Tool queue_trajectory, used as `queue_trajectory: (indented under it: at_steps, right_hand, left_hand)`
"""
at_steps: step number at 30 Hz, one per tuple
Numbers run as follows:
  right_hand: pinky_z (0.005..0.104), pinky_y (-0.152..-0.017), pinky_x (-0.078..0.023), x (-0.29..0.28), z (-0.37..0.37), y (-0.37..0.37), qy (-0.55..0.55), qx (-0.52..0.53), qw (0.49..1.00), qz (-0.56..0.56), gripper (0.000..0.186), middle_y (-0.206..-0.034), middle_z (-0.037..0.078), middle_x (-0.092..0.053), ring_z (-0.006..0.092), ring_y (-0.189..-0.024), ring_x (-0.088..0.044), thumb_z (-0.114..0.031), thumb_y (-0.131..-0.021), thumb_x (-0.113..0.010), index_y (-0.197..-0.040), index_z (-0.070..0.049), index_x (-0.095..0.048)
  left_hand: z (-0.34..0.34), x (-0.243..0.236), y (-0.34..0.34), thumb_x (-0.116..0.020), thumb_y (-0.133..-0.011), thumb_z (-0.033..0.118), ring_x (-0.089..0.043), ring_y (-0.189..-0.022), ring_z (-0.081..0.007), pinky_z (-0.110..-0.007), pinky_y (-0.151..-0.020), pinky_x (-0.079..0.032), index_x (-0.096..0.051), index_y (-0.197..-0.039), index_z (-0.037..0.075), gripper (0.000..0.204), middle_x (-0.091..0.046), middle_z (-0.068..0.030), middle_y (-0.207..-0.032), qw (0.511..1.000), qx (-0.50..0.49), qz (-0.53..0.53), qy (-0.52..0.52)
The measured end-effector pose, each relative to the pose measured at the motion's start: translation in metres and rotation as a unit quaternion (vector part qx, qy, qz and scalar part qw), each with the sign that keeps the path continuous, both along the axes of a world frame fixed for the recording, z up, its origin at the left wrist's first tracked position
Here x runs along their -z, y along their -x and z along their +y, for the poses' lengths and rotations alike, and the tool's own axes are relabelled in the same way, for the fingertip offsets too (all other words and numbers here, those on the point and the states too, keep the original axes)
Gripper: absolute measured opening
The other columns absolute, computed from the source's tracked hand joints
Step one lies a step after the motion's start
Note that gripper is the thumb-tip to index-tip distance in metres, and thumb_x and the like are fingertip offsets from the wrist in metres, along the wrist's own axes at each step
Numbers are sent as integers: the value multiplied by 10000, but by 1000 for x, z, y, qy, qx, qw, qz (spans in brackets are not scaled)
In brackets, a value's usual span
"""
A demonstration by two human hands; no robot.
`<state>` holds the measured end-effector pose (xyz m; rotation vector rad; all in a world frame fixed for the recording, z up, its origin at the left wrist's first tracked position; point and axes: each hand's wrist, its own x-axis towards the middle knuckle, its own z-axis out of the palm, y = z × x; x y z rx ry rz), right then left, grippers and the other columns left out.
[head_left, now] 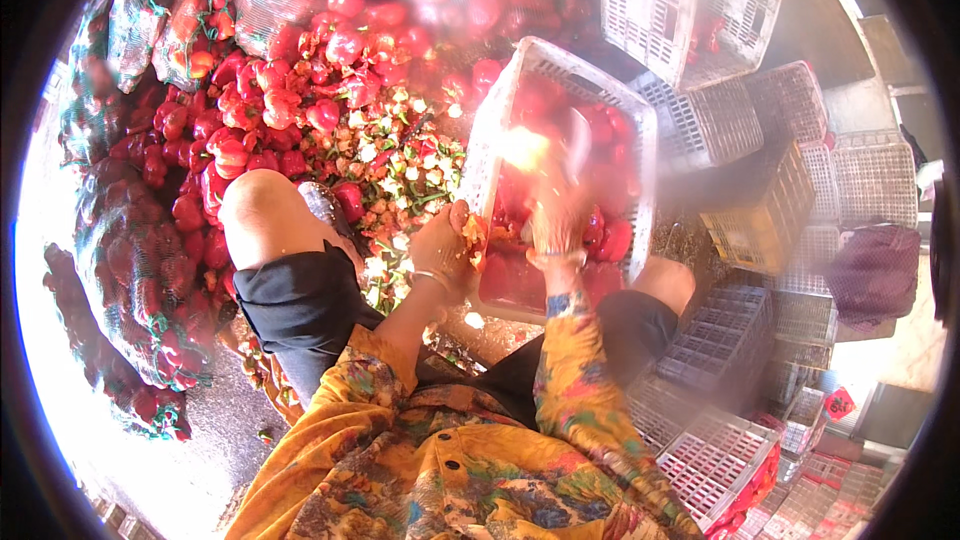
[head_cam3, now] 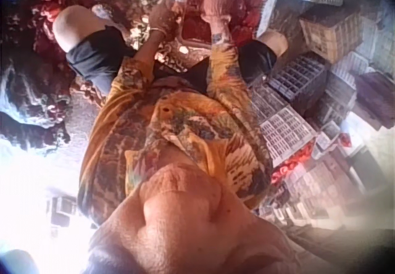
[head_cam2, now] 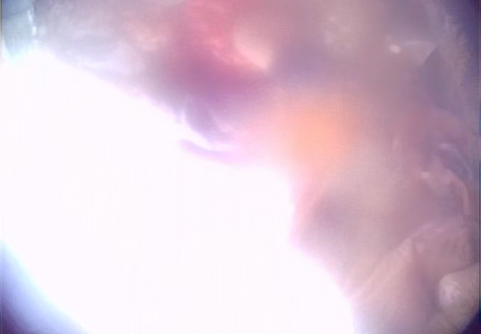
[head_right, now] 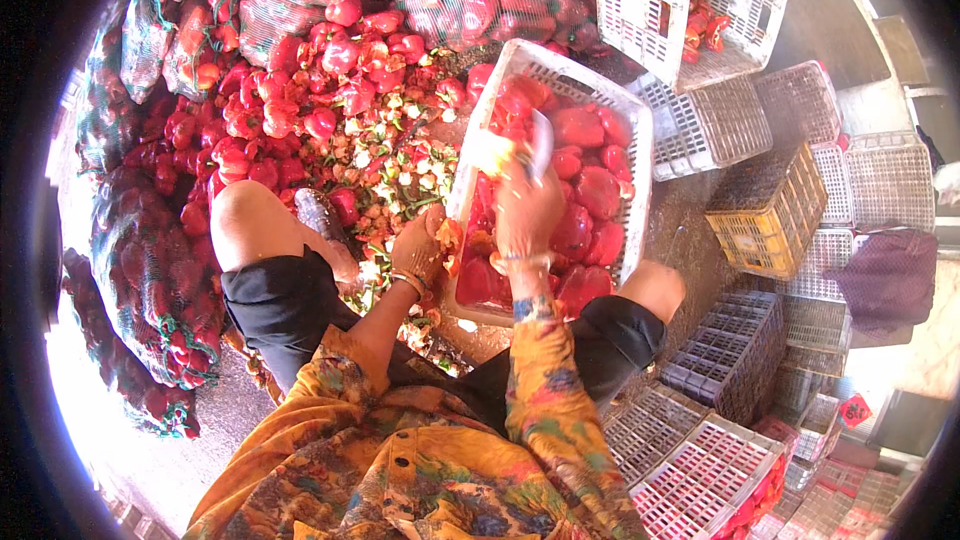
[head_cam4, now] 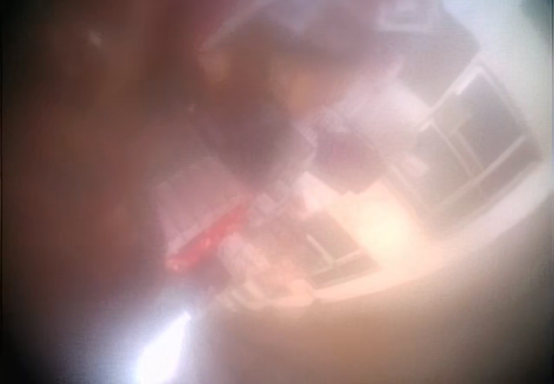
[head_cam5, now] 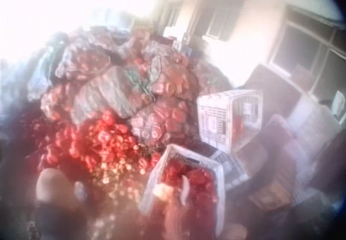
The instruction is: The person cores red bell peppers using a knife by hand and places the finished peppers into a plastic crate.
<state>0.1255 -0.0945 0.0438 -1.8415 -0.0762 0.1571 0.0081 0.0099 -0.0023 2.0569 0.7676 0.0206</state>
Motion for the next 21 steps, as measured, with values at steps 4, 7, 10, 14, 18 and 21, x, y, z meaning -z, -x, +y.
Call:
queue_trajectory:
  at_steps: [4, 7, 10, 14, 18, 21]
  right_hand:
    - [449, -701, -537, -45, 29, -5, 116, -155, 976, -100, 231, -916, 217, -697, 406, -835, -685, -210, -951, -635, -1075, -24, -691]
    - [470, -698, -539, -20, -1, 38, 178, -139, 974, -30, 268, -896, 227, -698, 408, -831, -693, -282, -966, -612, -1042, -37, -689]
    - [462, -698, -547, -31, -16, 106, 237, -182, 954, -2, 316, -839, 176, -707, 389, -830, -705, -345, -931, -682, -1109, -83, -683]
    - [444, -742, -558, -2, -20, 149, 200, -145, 966, -73, 560, -1007, 206, -703, 387, -870, -709, -291, -875, -768, -1357, -98, -560]
    - [426, -765, -564, 5, -21, 122, 63, -38, 992, -103, 512, -1082, 133, -732, 320, -878, -726, -225, -917, -714, -1356, -26, -541]
    - [251, -522, -453, -38, -43, 111, -179, -32, 960, 214, 365, -844, -67, -565, 55, -604, -505, -243, -977, -636, -1294, -66, -596]
  left_hand:
    - [9, 95, -5, -326, -1044, 511, -649, -1011, -442, -550, -844, -488, -613, -1289, 160, 515, -680, -199, -1164, 998, 58, 13, 29]
    - [32, 134, 14, -344, -1043, 558, -693, -1037, -346, -505, -847, -508, -634, -1328, 130, 590, -719, -156, -1157, 993, 76, -74, -52]
    - [36, 161, 3, -449, -1023, 549, -659, -928, -247, -429, -798, -527, -684, -1060, 175, 443, -691, -53, -1002, 852, -178, -101, 481]
    - [17, 67, 11, -463, -1042, 495, -634, -865, -208, -364, -805, -534, -661, -1011, 107, 437, -664, -15, -941, 572, -222, -267, 743]
    - [10, -32, 24, -467, -1056, 465, -640, -1051, -185, -334, -903, -530, -624, -1287, 26, 520, -681, -64, -1142, 777, -156, -254, 554]
    - [49, -40, 32, -469, -1038, 489, -673, -836, -184, -368, -760, -557, -653, -1242, 72, 499, -715, -77, -1115, 704, -40, -201, 680]
